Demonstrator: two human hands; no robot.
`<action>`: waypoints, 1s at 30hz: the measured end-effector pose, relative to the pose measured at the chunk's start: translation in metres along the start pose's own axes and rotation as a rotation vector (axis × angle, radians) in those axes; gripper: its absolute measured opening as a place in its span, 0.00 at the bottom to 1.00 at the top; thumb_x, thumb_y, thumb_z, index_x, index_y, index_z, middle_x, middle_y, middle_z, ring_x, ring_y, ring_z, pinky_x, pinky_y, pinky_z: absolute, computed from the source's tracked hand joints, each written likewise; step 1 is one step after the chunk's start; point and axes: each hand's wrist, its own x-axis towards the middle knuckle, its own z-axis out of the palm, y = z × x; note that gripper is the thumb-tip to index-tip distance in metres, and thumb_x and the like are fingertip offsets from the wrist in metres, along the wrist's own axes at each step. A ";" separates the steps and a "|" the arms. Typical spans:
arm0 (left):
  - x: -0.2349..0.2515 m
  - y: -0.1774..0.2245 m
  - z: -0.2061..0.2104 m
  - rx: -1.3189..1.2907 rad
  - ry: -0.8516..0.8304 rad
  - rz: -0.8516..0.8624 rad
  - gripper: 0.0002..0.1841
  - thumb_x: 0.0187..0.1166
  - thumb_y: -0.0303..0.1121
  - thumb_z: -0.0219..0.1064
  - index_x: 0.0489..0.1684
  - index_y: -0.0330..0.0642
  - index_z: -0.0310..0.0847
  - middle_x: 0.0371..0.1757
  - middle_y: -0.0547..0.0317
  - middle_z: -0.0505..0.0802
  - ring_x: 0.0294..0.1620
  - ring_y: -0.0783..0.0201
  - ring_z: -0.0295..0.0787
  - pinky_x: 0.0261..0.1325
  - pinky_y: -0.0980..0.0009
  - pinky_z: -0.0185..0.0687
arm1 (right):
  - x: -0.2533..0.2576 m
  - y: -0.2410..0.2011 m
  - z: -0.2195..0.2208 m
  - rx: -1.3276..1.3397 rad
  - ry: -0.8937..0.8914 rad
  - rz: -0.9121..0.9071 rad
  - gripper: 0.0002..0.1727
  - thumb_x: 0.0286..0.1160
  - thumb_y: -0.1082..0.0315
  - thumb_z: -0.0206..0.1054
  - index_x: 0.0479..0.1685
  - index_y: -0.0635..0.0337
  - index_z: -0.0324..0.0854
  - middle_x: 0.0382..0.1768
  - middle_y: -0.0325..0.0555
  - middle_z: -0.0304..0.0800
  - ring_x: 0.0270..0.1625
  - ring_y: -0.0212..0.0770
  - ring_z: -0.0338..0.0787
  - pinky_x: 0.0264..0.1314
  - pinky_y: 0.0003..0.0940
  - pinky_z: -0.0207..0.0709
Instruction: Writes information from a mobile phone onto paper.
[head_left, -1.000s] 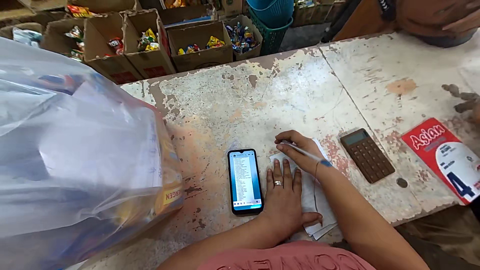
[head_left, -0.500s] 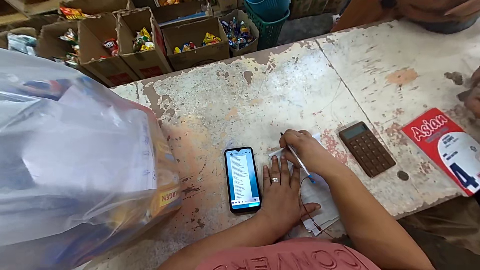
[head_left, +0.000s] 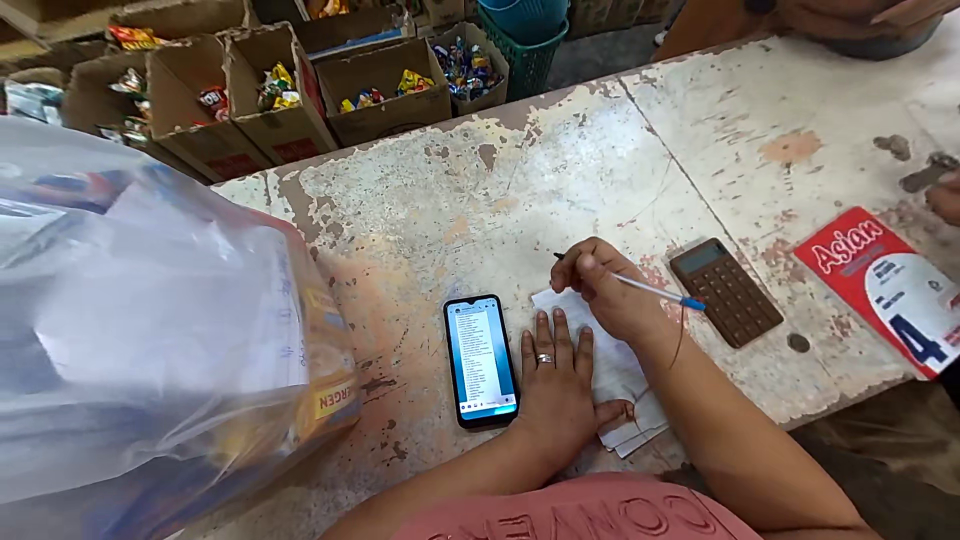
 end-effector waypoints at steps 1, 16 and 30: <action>0.000 0.000 0.000 -0.004 -0.002 -0.002 0.56 0.74 0.78 0.44 0.95 0.41 0.46 0.94 0.32 0.47 0.95 0.31 0.33 0.90 0.31 0.27 | -0.001 0.001 0.002 0.069 0.018 0.036 0.20 0.93 0.50 0.49 0.45 0.51 0.82 0.35 0.29 0.89 0.41 0.26 0.87 0.49 0.26 0.82; 0.001 0.002 0.001 0.026 0.022 -0.014 0.56 0.73 0.79 0.45 0.95 0.43 0.48 0.94 0.29 0.47 0.95 0.29 0.36 0.89 0.31 0.32 | 0.004 0.018 0.010 -0.353 0.117 0.072 0.18 0.75 0.63 0.74 0.20 0.55 0.74 0.14 0.27 0.74 0.17 0.17 0.72 0.23 0.15 0.67; -0.001 0.003 -0.001 0.071 0.105 0.006 0.54 0.73 0.78 0.47 0.88 0.38 0.63 0.90 0.27 0.60 0.92 0.28 0.49 0.86 0.30 0.46 | 0.000 0.016 0.016 -0.405 0.135 0.090 0.19 0.71 0.69 0.73 0.12 0.54 0.72 0.11 0.28 0.73 0.15 0.17 0.69 0.19 0.16 0.61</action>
